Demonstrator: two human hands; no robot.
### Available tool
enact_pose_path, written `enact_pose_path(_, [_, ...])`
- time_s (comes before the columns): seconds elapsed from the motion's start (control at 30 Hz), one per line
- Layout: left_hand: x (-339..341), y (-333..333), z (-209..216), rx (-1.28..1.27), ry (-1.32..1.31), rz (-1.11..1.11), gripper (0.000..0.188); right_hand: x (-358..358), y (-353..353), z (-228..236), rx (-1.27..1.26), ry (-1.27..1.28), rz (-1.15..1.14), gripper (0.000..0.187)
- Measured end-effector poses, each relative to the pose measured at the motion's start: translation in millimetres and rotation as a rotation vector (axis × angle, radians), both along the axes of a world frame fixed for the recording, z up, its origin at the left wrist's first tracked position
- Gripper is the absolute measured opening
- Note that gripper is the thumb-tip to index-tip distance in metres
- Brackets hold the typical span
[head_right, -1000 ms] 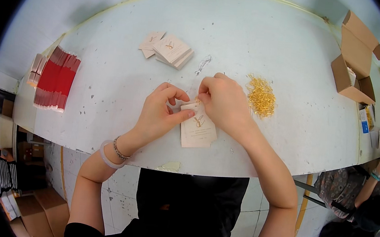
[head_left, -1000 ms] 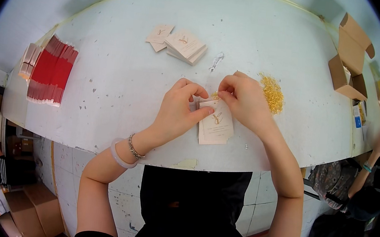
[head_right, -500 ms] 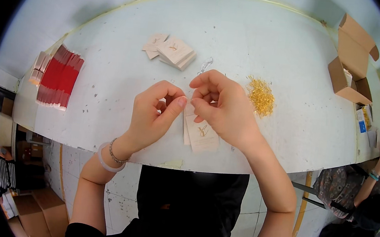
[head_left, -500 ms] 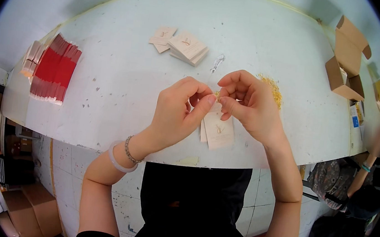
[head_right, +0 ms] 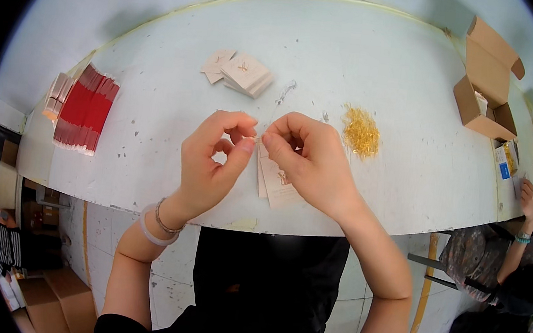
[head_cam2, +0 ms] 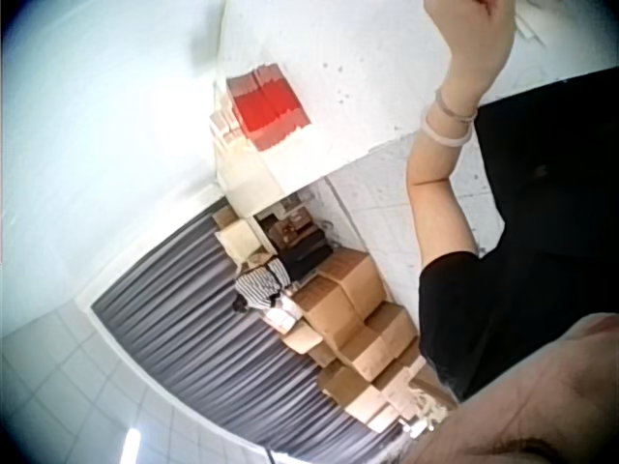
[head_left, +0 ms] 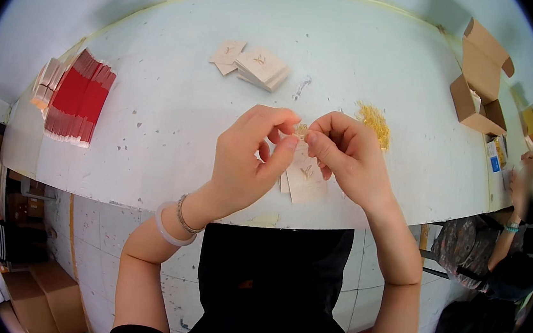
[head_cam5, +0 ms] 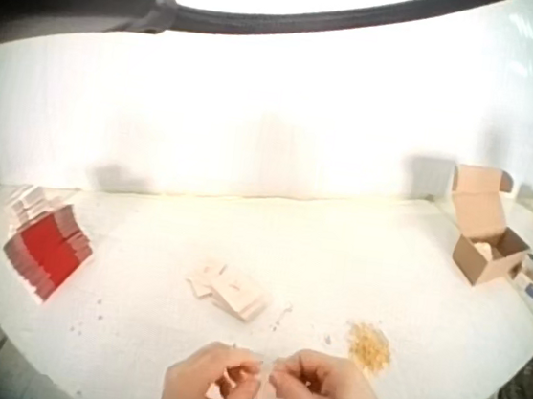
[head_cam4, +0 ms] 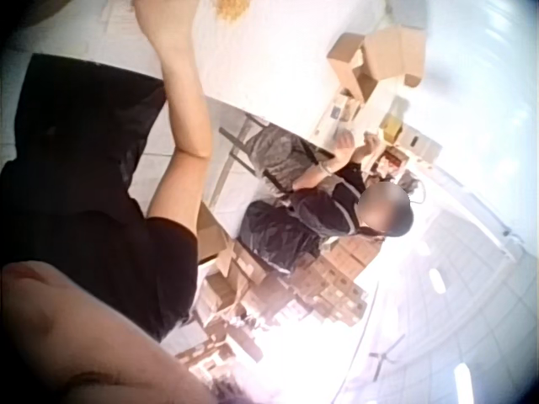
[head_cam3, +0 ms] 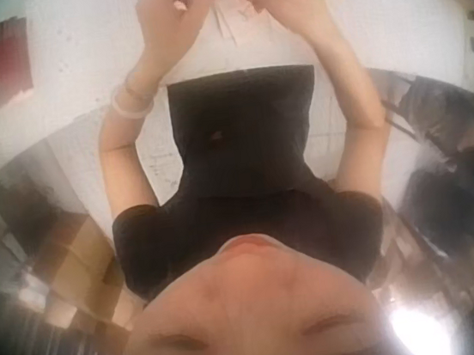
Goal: The person assembles small cards by inserting gold pins into pre-punched holes. They repeatedly pick up a card, insert a pin, and place the finished card into a cardboard box.
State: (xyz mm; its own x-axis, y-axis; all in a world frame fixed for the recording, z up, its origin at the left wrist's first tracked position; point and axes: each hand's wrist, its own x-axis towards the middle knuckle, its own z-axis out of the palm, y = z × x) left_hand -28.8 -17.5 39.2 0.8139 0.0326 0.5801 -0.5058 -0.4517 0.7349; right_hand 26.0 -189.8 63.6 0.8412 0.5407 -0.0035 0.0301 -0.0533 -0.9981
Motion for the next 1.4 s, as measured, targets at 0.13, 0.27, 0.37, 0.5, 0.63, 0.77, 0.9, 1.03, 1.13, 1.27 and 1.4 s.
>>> enact_pose_path(0.13, [9, 1, 5, 0.39, -0.412, 0.125, 0.02, 0, 0, 5, -0.093, -0.143, -0.057, 0.019])
enact_pose_path(0.27, [6, -1, 12, 0.447, -0.404, 0.144, 0.023, -2, 1, 10, -0.099, -0.148, -0.075, 0.018])
enact_pose_path(0.37, [6, -2, 12, 0.467, -0.427, 0.144, 0.023, -3, 2, 9, -0.111, -0.156, -0.093, 0.017])
enact_pose_path(0.5, [9, -5, 9, 0.551, -0.509, 0.182, 0.022, -3, 2, 6, -0.119, -0.176, -0.133, 0.015])
enact_pose_path(0.63, [9, -4, 11, 0.468, -0.409, 0.135, 0.016, 0, 2, 3, -0.039, -0.101, -0.116, 0.015])
enact_pose_path(0.77, [-2, -9, 23, -0.136, 0.232, 0.029, 0.007, 2, 1, 2, 0.093, 0.009, -0.075, 0.015])
enact_pose_path(0.9, [-1, -5, 27, -0.339, 0.432, -0.084, 0.008, -1, 5, -5, 0.154, -0.074, -0.096, 0.015])
enact_pose_path(1.03, [11, 10, 16, -0.147, 0.476, -0.136, 0.009, 4, 0, -14, 0.19, -0.084, -0.158, 0.017])
enact_pose_path(1.13, [81, 80, -8, 0.167, 0.116, 0.332, 0.015, 14, -8, -21, 0.238, -0.094, -0.189, 0.017])
enact_pose_path(1.27, [159, 194, -58, 0.409, 0.449, 0.697, 0.048, 17, -2, -29, 0.248, -0.077, -0.175, 0.017])
enact_pose_path(1.4, [189, 191, -61, 0.657, 0.505, 0.577, 0.07, 24, -6, -37, 0.209, -0.062, -0.211, 0.017])
